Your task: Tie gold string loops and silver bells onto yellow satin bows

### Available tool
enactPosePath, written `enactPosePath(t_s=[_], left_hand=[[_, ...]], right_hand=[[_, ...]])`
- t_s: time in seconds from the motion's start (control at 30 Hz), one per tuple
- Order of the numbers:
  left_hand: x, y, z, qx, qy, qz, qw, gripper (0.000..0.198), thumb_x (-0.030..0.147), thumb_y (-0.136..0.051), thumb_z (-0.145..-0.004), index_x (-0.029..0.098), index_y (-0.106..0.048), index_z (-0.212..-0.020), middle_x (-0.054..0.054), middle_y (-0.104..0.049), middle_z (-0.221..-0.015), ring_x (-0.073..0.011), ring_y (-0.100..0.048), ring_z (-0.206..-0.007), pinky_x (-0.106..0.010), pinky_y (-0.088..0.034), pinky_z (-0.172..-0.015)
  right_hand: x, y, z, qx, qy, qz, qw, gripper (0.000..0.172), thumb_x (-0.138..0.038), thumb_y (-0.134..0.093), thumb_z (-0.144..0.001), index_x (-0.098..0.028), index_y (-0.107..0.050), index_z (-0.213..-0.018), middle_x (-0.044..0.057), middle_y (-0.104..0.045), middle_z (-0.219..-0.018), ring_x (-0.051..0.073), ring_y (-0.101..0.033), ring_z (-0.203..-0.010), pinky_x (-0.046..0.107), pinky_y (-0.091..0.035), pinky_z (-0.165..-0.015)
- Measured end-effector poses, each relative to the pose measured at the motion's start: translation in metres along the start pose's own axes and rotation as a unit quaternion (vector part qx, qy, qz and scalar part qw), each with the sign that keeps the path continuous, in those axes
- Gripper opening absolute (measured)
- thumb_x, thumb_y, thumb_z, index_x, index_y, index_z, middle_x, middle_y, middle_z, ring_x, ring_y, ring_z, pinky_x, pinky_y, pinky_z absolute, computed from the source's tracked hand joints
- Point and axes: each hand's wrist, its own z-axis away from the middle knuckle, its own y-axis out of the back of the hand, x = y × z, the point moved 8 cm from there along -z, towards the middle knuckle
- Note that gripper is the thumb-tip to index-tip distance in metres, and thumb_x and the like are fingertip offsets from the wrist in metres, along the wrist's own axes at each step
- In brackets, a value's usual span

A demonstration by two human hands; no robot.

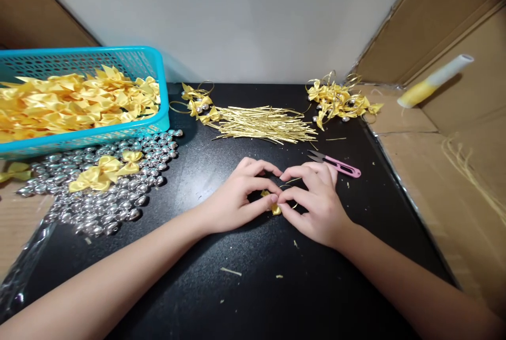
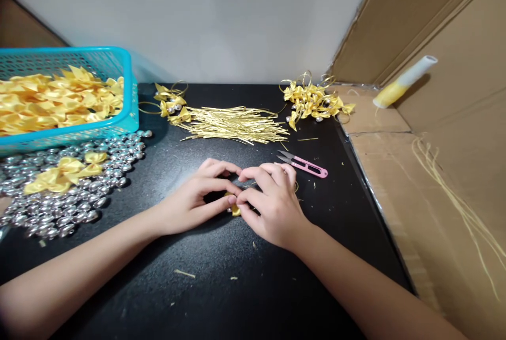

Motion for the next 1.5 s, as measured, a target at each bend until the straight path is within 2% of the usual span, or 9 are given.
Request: enactPosePath(t_s=[0.13, 0.37, 0.6, 0.77, 1.03, 1.23, 1.5], left_hand=[[0.001, -0.004, -0.002, -0.047, -0.018, -0.010, 0.999, 0.021, 0.024, -0.049, -0.093, 0.023, -0.070, -0.092, -0.005, -0.057, -0.122, -0.0225, -0.044, -0.109, -0.040, -0.036, -0.097], [0.001, -0.006, -0.003, -0.062, -0.017, -0.016, 0.998, 0.020, 0.025, -0.049, -0.093, 0.021, -0.068, -0.087, -0.005, -0.058, -0.117, -0.0214, -0.044, -0.104, -0.038, -0.036, -0.095], [0.002, -0.001, -0.002, -0.034, -0.039, -0.005, 0.999, 0.014, 0.022, -0.054, -0.090, 0.020, -0.067, -0.085, -0.005, -0.060, -0.113, -0.0207, -0.046, -0.103, -0.036, -0.037, -0.093], [0.002, -0.001, -0.001, -0.014, -0.057, -0.010, 0.998, 0.016, 0.022, -0.052, -0.091, 0.019, -0.066, -0.083, -0.006, -0.062, -0.109, -0.0201, -0.049, -0.101, -0.036, -0.039, -0.092], [0.003, 0.004, 0.001, 0.030, -0.084, -0.080, 0.993, 0.013, 0.022, -0.055, -0.085, 0.020, -0.066, -0.081, -0.006, -0.064, -0.106, -0.0207, -0.051, -0.097, -0.037, -0.041, -0.090], [0.007, 0.004, 0.003, 0.027, -0.105, -0.105, 0.989, 0.013, 0.023, -0.055, -0.082, 0.020, -0.067, -0.079, -0.006, -0.064, -0.108, -0.0218, -0.051, -0.097, -0.038, -0.042, -0.088], [0.007, 0.003, -0.001, 0.040, -0.092, -0.103, 0.990, 0.020, 0.032, -0.060, -0.084, 0.021, -0.068, -0.070, -0.006, -0.065, -0.106, -0.0214, -0.051, -0.096, -0.038, -0.043, -0.088]], right_hand=[[-0.001, -0.001, 0.001, 0.000, 0.010, 0.005, 1.000, 0.010, -0.018, -0.065, -0.081, -0.023, -0.065, -0.071, 0.002, -0.066, -0.100, 0.023, -0.051, -0.099, 0.043, -0.033, -0.088], [-0.002, -0.001, 0.001, 0.000, 0.015, 0.000, 1.000, 0.009, -0.017, -0.066, -0.079, -0.023, -0.065, -0.072, 0.003, -0.066, -0.099, 0.023, -0.051, -0.097, 0.043, -0.033, -0.088], [-0.001, -0.001, 0.001, -0.001, 0.010, -0.003, 1.000, 0.011, -0.018, -0.066, -0.080, -0.023, -0.064, -0.070, 0.003, -0.066, -0.097, 0.023, -0.051, -0.097, 0.043, -0.034, -0.087], [-0.001, -0.001, 0.000, -0.008, 0.006, -0.003, 1.000, 0.012, -0.019, -0.065, -0.081, -0.023, -0.065, -0.070, 0.003, -0.065, -0.097, 0.023, -0.051, -0.096, 0.043, -0.034, -0.086], [0.003, -0.001, -0.001, -0.018, -0.016, -0.001, 1.000, 0.013, -0.021, -0.064, -0.081, -0.023, -0.065, -0.068, 0.003, -0.065, -0.097, 0.024, -0.051, -0.097, 0.043, -0.033, -0.086], [0.004, -0.002, -0.001, -0.021, -0.022, -0.002, 1.000, 0.012, -0.020, -0.065, -0.081, -0.023, -0.065, -0.069, 0.003, -0.065, -0.097, 0.024, -0.051, -0.097, 0.044, -0.033, -0.087], [0.003, -0.004, -0.001, -0.026, -0.017, 0.006, 1.000, 0.013, -0.021, -0.063, -0.082, -0.024, -0.065, -0.069, 0.003, -0.065, -0.099, 0.024, -0.050, -0.098, 0.044, -0.032, -0.087]])
